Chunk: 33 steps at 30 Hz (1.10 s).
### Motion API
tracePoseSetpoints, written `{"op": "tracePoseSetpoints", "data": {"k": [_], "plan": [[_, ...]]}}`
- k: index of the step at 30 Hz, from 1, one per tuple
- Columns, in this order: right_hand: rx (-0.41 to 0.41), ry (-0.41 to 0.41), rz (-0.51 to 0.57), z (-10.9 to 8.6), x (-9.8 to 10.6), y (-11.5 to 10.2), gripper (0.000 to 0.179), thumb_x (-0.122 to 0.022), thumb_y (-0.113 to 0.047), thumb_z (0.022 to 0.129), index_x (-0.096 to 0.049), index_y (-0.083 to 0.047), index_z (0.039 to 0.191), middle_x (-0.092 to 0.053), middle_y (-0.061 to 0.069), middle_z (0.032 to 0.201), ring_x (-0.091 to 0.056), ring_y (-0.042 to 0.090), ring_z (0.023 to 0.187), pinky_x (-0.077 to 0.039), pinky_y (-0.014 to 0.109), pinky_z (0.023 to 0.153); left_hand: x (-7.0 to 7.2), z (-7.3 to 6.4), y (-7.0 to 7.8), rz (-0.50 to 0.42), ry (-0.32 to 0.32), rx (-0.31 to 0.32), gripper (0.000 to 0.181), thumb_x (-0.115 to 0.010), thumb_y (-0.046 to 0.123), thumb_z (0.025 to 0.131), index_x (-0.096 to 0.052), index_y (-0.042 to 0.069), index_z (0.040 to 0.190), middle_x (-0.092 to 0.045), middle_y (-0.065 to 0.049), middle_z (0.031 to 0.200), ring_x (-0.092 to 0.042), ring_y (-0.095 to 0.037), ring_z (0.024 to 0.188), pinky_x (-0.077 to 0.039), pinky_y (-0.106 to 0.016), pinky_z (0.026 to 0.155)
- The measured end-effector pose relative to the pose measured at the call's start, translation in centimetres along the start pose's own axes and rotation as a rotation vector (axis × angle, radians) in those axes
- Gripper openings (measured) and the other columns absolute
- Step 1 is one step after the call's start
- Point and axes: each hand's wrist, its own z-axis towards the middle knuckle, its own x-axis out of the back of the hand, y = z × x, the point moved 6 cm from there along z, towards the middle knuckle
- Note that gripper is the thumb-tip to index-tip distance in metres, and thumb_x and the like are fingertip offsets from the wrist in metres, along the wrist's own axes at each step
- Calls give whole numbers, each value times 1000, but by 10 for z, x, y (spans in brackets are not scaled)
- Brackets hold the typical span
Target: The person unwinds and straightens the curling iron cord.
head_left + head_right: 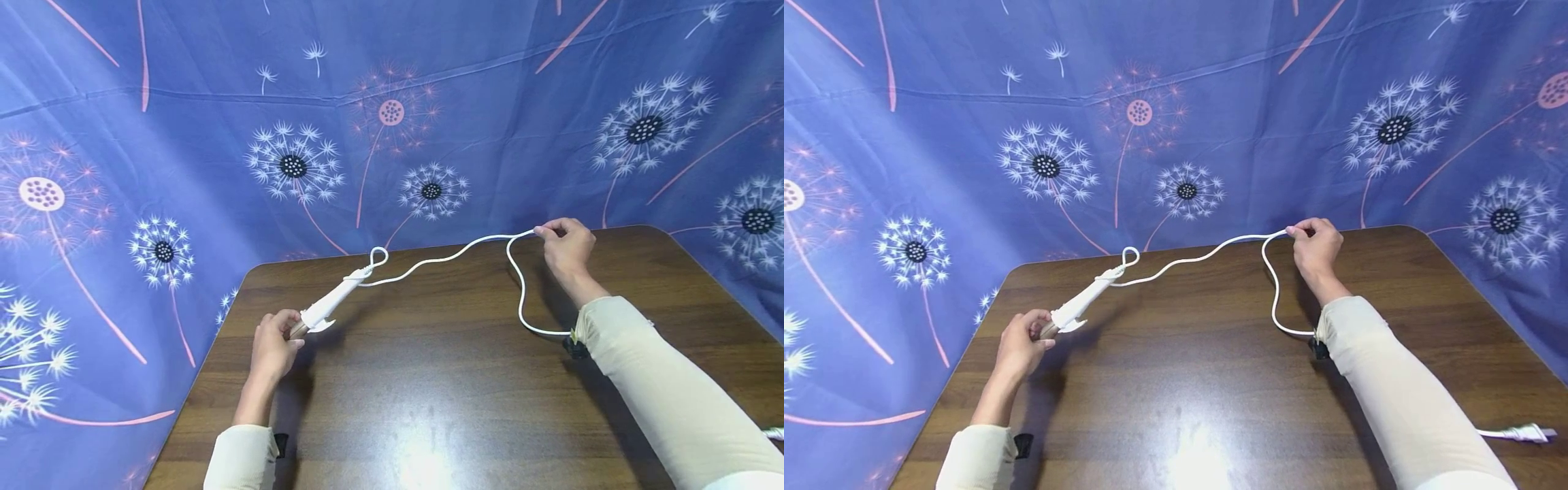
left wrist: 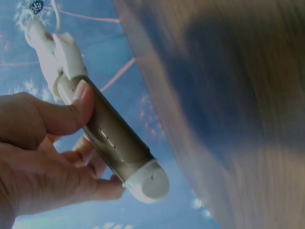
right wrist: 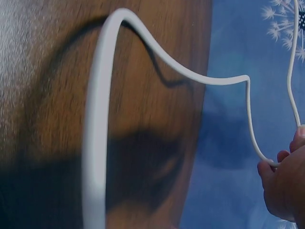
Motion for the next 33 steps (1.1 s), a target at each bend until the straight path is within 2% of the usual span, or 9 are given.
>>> {"op": "tracePoseSetpoints", "data": {"k": [5,12,14,18,26,30,33], "plan": [[-22,12,-14,4,4,5,17,-74,-9,82,-70,7,84,-61,13,83,-41,-7,67,-32,13,67,8,-1,-4,20,2,-68,45,-77,-10,66,-65,9,105,-55,-15,97,-48,-34,97,-37,-49,81],[-45,53,6,10,10,4,17,-75,-10,81,-70,6,85,-52,-8,74,-42,-7,66,-33,12,64,13,-3,-6,161,63,-169,50,-76,-13,59,-68,15,100,-58,-9,97,-49,-32,93,-35,-51,76],[-50,69,7,11,12,4,17,-75,-10,81,-70,6,85,-51,-11,73,-41,-7,65,-33,12,64,14,-3,-7,196,83,-172,51,-76,-13,57,-69,15,99,-58,-10,97,-49,-33,93,-37,-53,76],[-62,80,1,12,16,5,17,-75,-11,81,-70,5,85,-49,-13,72,-40,-8,66,-32,13,65,18,-3,-13,228,98,-109,50,-76,-12,59,-68,14,102,-58,-14,102,-49,-37,97,-37,-56,78],[-102,49,-3,10,21,15,20,-75,-12,81,-70,6,89,-46,-21,67,-40,-8,64,-32,14,66,27,-8,-31,208,136,49,47,-74,-9,64,-66,11,105,-55,-23,108,-48,-44,102,-37,-62,76],[-145,-1,-10,10,21,22,23,-75,-15,82,-70,5,90,-46,-26,63,-43,-5,66,-33,14,68,31,-11,-38,170,157,114,45,-73,-7,67,-64,9,107,-53,-25,109,-46,-46,104,-37,-67,76],[-181,-83,-39,8,19,26,25,-75,-19,82,-69,3,92,-50,-26,65,-49,4,76,-33,16,73,35,-12,-41,137,193,142,44,-73,-7,67,-63,8,107,-52,-26,107,-45,-47,105,-36,-69,76]]}}
